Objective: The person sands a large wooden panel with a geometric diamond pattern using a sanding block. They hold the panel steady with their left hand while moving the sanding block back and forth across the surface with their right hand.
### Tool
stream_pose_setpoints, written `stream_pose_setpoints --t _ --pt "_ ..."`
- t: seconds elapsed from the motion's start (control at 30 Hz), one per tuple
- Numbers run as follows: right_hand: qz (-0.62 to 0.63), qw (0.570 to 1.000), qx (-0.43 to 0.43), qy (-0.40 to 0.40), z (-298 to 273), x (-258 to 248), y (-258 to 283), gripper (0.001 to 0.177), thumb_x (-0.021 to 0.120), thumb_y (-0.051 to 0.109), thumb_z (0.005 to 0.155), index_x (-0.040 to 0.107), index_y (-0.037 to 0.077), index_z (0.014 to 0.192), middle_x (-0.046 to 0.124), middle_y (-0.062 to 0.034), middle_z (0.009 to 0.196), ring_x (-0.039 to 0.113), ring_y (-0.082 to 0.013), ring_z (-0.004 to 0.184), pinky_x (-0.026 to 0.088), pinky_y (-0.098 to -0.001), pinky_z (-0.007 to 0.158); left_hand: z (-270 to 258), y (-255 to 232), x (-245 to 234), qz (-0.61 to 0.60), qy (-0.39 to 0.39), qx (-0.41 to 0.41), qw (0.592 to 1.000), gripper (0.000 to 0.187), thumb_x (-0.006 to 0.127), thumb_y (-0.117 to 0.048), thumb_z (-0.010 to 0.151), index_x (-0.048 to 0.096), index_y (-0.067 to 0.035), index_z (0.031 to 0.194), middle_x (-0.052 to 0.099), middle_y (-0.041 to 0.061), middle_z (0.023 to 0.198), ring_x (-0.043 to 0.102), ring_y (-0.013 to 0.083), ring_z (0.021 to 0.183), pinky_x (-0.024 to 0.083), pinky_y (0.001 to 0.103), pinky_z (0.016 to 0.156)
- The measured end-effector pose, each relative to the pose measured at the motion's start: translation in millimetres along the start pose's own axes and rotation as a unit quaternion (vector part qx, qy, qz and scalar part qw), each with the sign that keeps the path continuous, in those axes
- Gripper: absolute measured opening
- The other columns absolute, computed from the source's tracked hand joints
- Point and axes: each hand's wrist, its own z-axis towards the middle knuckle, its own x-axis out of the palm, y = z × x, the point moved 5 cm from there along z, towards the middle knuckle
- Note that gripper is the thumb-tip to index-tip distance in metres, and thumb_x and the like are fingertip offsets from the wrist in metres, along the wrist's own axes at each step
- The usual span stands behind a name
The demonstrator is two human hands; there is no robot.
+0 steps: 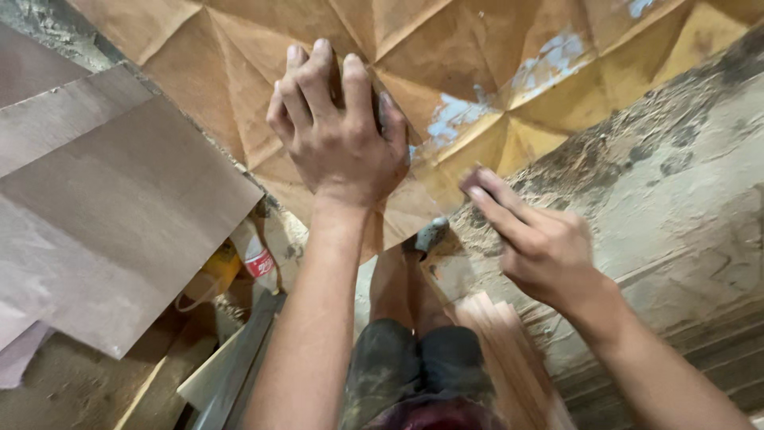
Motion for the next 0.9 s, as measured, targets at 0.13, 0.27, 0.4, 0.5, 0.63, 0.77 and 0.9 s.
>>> stream_pose_setpoints --t 0.13,0.27,0.4,0.5,0.63,0.77,0.9 --pt "-0.007 1.0 0.001 0.022 5.6 1.1 -3.1 0.062 0.061 -0.009 0.07 0.073 0.009 0.128 0.069 -0.0118 0.137 0.071 -0.0223 0.065 0.056 -0.0347 0.057 -2.0 2.1 0.4 -0.003 0.002 -0.004 1.0 0.042 0.062 -0.029 0.095 0.062 -0.006 0.13 0.054 0.02 0.141 0.047 0.0405 0.139 0.033 0.056 0.115" --pt "0.004 1.0 -0.01 0.024 -0.5 -12.5 -4.4 0.066 0.058 -0.006 0.067 0.069 0.01 0.131 0.067 -0.01 0.139 0.072 -0.0246 0.072 0.057 -0.0352 0.062 2.9 3.4 2.3 -0.007 0.002 -0.007 1.0 0.039 0.061 -0.028 0.093 0.063 -0.008 0.127 0.055 0.019 0.14 0.048 0.0393 0.138 0.034 0.056 0.116" --pt "-0.017 1.0 0.013 0.013 4.8 6.5 -1.3 0.061 0.063 -0.004 0.075 0.07 0.01 0.133 0.067 -0.0109 0.139 0.069 -0.0233 0.061 0.054 -0.0345 0.055 0.1 2.1 -3.6 -0.017 -0.012 -0.004 1.0 0.039 0.062 -0.028 0.096 0.062 -0.008 0.13 0.053 0.019 0.141 0.047 0.0395 0.14 0.034 0.055 0.116" --pt "0.014 0.999 0.041 0.001 -3.1 -0.7 -5.2 0.058 0.061 -0.007 0.08 0.068 0.009 0.135 0.067 -0.0116 0.141 0.071 -0.0224 0.063 0.054 -0.033 0.053 1.7 0.6 -4.0 -0.008 0.001 0.002 1.0 0.042 0.064 -0.03 0.095 0.062 -0.006 0.129 0.054 0.019 0.14 0.047 0.0407 0.138 0.035 0.055 0.113" --pt "-0.002 1.0 0.025 -0.018 -13.0 -0.3 -3.7 0.067 0.056 -0.005 0.074 0.065 0.009 0.139 0.065 -0.0127 0.139 0.076 -0.0312 0.088 0.06 -0.0383 0.075 -4.6 9.0 7.7 -0.005 -0.006 0.005 1.0 0.038 0.063 -0.028 0.094 0.063 -0.007 0.125 0.054 0.019 0.137 0.048 0.039 0.137 0.035 0.055 0.113" --pt "0.042 0.997 0.017 -0.063 3.0 9.1 -14.7 0.059 0.062 -0.004 0.082 0.062 0.005 0.14 0.063 -0.0203 0.142 0.075 -0.0339 0.099 0.061 -0.0386 0.08 -3.2 10.5 17.7 0.007 -0.023 0.004 1.0 0.034 0.063 -0.028 0.097 0.063 -0.009 0.124 0.054 0.018 0.136 0.048 0.0372 0.137 0.034 0.055 0.115" --pt "0.09 0.994 0.027 -0.05 -11.6 14.8 -8.0 0.052 0.066 -0.005 0.088 0.061 0.002 0.139 0.062 -0.0238 0.142 0.073 -0.0352 0.103 0.06 -0.0385 0.083 -10.4 8.8 7.1 -0.022 -0.003 -0.003 1.0 0.043 0.062 -0.024 0.095 0.062 -0.008 0.135 0.052 0.017 0.147 0.044 0.0375 0.146 0.032 0.053 0.124"
